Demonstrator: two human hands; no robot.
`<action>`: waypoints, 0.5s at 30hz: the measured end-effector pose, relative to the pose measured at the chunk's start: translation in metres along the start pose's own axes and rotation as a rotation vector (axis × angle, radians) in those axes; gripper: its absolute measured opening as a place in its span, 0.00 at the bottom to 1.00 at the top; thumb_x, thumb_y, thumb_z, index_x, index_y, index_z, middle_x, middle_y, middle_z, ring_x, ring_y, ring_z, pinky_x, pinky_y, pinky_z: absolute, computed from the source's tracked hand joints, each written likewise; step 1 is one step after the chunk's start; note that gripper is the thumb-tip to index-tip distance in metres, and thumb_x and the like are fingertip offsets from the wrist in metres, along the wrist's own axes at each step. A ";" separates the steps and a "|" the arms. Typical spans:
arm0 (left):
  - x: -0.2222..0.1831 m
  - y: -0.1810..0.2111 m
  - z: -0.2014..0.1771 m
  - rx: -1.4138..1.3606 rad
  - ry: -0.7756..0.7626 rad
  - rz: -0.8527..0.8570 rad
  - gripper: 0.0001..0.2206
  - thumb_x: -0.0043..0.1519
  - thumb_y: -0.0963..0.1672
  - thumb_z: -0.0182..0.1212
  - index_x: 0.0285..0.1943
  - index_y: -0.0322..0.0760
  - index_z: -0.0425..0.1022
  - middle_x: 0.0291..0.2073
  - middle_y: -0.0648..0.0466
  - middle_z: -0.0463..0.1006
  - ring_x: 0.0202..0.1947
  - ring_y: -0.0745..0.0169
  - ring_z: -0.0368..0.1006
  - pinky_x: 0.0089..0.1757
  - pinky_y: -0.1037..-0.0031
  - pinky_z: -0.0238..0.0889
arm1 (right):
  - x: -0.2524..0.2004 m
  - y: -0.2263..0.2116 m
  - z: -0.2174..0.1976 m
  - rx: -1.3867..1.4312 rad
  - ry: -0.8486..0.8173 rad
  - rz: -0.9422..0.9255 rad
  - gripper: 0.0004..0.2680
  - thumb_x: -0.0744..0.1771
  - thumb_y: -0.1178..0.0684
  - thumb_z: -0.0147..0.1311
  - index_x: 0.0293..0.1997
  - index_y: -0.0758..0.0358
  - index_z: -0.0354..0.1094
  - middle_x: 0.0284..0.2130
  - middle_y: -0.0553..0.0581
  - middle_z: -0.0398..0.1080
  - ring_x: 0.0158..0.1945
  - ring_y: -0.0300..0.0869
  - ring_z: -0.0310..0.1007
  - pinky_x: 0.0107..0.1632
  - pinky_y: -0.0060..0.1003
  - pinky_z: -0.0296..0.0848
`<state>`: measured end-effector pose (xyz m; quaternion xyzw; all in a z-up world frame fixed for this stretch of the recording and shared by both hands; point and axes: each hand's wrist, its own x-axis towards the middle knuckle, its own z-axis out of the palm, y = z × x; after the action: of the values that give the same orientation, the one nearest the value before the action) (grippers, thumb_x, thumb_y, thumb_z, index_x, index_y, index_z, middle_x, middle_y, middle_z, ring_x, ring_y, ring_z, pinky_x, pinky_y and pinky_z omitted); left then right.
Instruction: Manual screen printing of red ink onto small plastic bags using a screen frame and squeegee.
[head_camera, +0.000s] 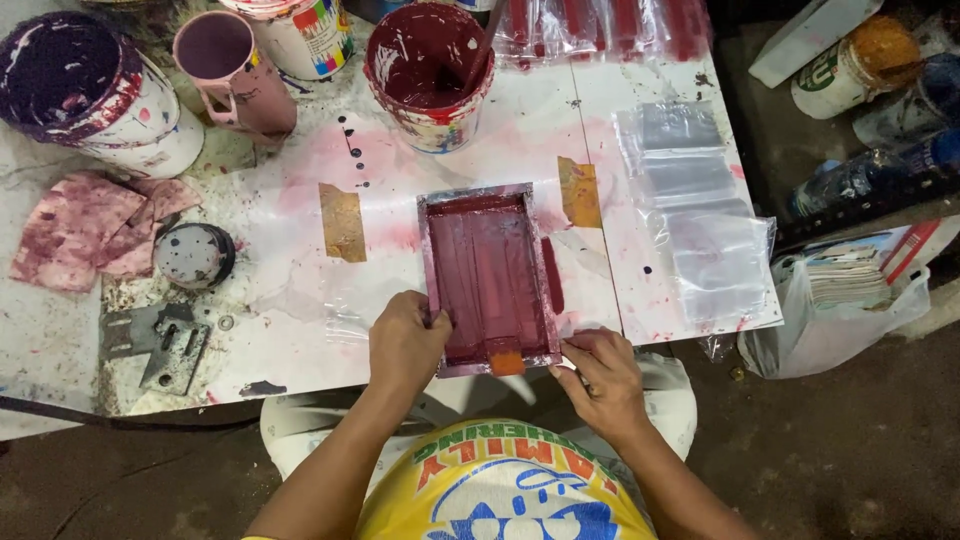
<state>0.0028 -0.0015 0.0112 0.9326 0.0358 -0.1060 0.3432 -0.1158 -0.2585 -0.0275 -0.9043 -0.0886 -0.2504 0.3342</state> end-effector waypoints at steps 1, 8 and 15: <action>0.000 -0.001 0.001 -0.001 0.001 -0.001 0.15 0.55 0.46 0.64 0.44 0.29 0.78 0.30 0.39 0.80 0.36 0.32 0.80 0.37 0.53 0.73 | 0.000 0.000 0.000 0.000 -0.001 -0.001 0.07 0.64 0.49 0.65 0.42 0.58 0.79 0.35 0.56 0.75 0.41 0.53 0.77 0.51 0.48 0.70; -0.002 0.005 -0.004 0.011 -0.041 -0.018 0.15 0.55 0.46 0.63 0.46 0.29 0.78 0.32 0.39 0.79 0.39 0.32 0.79 0.40 0.53 0.72 | 0.004 -0.005 -0.002 -0.014 0.005 -0.017 0.07 0.64 0.50 0.65 0.42 0.58 0.79 0.36 0.55 0.76 0.41 0.52 0.77 0.50 0.47 0.70; -0.003 0.015 -0.019 -0.115 -0.200 -0.197 0.16 0.59 0.50 0.58 0.50 0.38 0.75 0.40 0.50 0.80 0.40 0.52 0.75 0.39 0.63 0.66 | 0.011 -0.013 -0.009 0.002 -0.035 -0.099 0.08 0.67 0.56 0.55 0.49 0.65 0.75 0.41 0.59 0.74 0.46 0.51 0.73 0.50 0.48 0.71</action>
<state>0.0056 -0.0004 0.0351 0.8881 0.0988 -0.2292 0.3861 -0.1140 -0.2545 -0.0091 -0.9026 -0.1393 -0.2508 0.3209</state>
